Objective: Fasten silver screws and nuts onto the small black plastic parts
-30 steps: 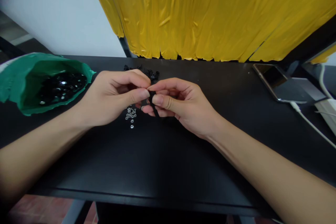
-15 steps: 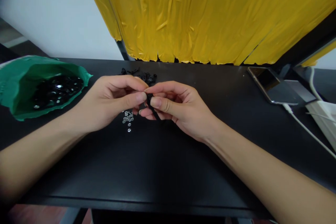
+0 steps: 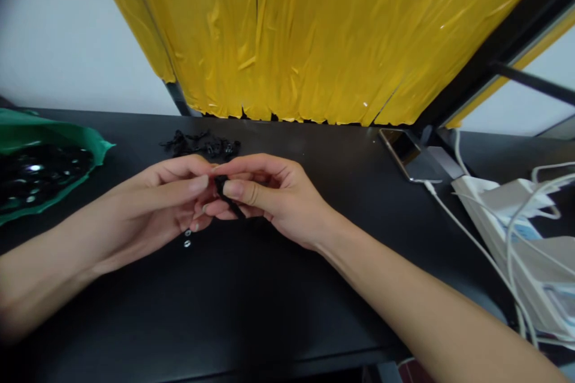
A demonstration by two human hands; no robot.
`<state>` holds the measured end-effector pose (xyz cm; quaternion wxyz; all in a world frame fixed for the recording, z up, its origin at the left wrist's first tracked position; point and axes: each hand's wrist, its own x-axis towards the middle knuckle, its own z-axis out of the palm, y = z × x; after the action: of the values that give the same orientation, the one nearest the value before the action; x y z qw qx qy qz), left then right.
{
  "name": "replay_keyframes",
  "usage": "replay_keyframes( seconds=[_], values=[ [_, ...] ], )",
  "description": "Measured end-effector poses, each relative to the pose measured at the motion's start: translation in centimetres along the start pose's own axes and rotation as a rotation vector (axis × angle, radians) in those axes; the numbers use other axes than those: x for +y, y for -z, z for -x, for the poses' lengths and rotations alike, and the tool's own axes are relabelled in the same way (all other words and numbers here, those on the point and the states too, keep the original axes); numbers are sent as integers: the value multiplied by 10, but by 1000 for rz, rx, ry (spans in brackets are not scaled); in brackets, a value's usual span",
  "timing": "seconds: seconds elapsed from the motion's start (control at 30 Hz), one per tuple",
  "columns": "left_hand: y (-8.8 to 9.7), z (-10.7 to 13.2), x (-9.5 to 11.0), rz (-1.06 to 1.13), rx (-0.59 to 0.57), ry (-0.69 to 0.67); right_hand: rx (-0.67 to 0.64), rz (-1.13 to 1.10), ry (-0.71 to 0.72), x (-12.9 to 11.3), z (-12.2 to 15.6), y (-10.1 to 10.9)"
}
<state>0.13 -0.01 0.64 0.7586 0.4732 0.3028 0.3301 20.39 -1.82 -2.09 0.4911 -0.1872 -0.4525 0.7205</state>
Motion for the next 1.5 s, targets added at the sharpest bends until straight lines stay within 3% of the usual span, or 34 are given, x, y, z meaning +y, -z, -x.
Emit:
replay_keyframes(
  seconds=[0.43, 0.77, 1.0, 1.3, 1.5],
  values=[
    [-2, 0, -1, -4, 61, 30, -27, -45, -4, 2, -2, 1],
    [-5, 1, -4, 85, 45, 40, 12, -76, -30, 3, -3, 1],
    [-2, 2, -7, 94, 99, 67, 59, -64, -36, 2, -3, -2],
    [-5, 1, -8, 96, 57, 15, -26, -107, 12, 4, -1, -2],
    [-2, -2, -11, 0, 93, -38, 1, -124, -4, 3, -1, -4]
  ],
)
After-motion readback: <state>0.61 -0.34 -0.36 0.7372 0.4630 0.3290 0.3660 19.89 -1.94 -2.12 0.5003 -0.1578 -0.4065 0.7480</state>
